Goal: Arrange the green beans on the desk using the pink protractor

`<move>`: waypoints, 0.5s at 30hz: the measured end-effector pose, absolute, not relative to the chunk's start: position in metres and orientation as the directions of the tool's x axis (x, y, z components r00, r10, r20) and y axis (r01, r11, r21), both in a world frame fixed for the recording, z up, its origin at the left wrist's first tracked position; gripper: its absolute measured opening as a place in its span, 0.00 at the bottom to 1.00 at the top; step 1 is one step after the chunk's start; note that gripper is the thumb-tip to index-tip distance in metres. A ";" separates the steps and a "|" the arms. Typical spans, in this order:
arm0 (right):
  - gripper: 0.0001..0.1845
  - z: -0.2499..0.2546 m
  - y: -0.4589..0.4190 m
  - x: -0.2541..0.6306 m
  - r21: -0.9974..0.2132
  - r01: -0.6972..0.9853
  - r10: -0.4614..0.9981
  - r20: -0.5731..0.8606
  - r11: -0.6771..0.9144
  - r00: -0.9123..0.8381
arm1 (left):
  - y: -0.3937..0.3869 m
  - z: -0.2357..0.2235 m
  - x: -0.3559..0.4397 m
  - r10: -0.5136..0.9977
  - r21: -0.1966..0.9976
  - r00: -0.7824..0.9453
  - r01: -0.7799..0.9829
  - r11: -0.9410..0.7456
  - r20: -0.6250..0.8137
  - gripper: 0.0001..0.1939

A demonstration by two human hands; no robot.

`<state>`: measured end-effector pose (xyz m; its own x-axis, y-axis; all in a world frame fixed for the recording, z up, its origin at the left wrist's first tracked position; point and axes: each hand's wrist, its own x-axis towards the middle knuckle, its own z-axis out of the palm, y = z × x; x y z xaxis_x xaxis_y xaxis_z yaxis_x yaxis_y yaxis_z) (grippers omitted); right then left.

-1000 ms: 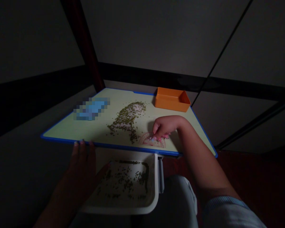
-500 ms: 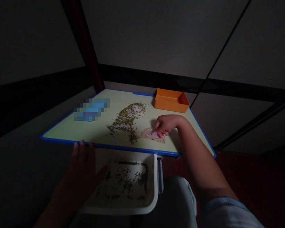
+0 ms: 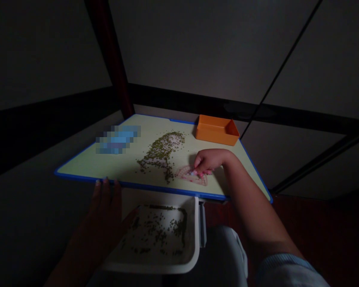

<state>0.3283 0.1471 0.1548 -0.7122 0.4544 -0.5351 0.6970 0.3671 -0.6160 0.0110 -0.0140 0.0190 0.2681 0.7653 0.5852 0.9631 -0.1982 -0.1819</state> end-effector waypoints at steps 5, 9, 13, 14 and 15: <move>0.14 0.155 0.145 0.324 -0.609 0.697 0.452 -0.536 0.379 -0.713 | -0.015 0.019 0.012 0.791 -0.168 0.233 0.972 -0.166 0.566 0.45; 0.15 0.157 0.143 0.323 -0.592 0.714 0.481 -0.535 0.374 -0.695 | -0.015 0.019 0.011 0.776 -0.180 0.279 0.960 -0.213 0.566 0.46; 0.15 0.157 0.144 0.324 -0.570 0.729 0.497 -0.540 0.378 -0.679 | -0.014 0.018 0.010 0.782 -0.150 0.250 0.968 -0.200 0.571 0.47; 0.15 0.157 0.144 0.325 -0.569 0.730 0.499 -0.539 0.378 -0.678 | -0.014 0.019 0.011 0.782 -0.136 0.236 0.972 -0.193 0.576 0.47; 0.15 0.157 0.144 0.325 -0.567 0.732 0.501 -0.540 0.377 -0.676 | -0.014 0.019 0.011 0.778 -0.123 0.224 0.974 -0.188 0.587 0.47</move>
